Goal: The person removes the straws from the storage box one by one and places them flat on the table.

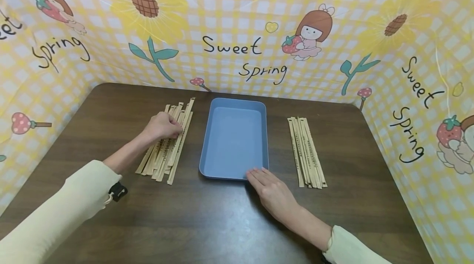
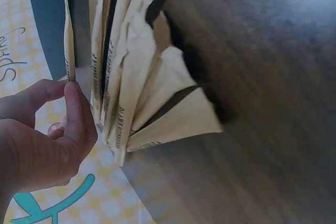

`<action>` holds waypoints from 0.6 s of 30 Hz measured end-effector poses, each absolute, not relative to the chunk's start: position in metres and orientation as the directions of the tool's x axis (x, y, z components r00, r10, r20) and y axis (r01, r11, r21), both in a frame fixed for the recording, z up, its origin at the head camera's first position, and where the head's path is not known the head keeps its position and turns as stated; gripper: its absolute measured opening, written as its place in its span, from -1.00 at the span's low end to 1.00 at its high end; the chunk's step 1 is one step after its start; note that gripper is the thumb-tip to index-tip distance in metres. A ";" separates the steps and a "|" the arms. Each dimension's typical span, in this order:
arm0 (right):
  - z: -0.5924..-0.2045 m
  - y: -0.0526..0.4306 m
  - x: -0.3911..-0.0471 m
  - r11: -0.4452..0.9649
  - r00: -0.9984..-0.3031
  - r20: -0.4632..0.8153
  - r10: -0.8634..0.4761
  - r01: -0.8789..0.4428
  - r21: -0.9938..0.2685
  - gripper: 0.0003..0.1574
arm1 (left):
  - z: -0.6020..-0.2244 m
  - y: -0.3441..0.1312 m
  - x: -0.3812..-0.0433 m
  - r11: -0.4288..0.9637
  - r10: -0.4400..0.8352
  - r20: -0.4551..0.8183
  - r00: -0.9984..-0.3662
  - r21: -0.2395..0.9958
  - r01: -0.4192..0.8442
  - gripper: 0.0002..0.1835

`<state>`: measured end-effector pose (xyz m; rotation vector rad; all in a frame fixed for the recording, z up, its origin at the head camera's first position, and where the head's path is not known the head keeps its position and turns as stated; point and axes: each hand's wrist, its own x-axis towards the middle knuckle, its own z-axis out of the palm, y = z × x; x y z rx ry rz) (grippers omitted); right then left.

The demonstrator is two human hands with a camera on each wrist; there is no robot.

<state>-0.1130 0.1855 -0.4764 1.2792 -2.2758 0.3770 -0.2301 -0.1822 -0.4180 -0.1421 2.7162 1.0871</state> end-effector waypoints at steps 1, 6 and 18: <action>-0.476 0.186 -0.113 0.521 -0.436 0.546 -0.716 -0.853 0.002 -0.39 | -0.419 -0.183 -0.230 0.721 -0.011 -0.233 -0.973 0.672 -0.169 -0.71; -0.476 0.186 -0.112 0.523 -0.438 0.546 -0.714 -0.852 0.001 -0.38 | -0.421 -0.189 -0.229 0.742 0.002 -0.232 -0.973 0.652 -0.154 -0.63; -0.475 0.185 -0.113 0.520 -0.430 0.551 -0.715 -0.854 0.007 -0.38 | -0.425 -0.193 -0.229 0.800 0.028 -0.206 -0.978 0.592 -0.101 -0.63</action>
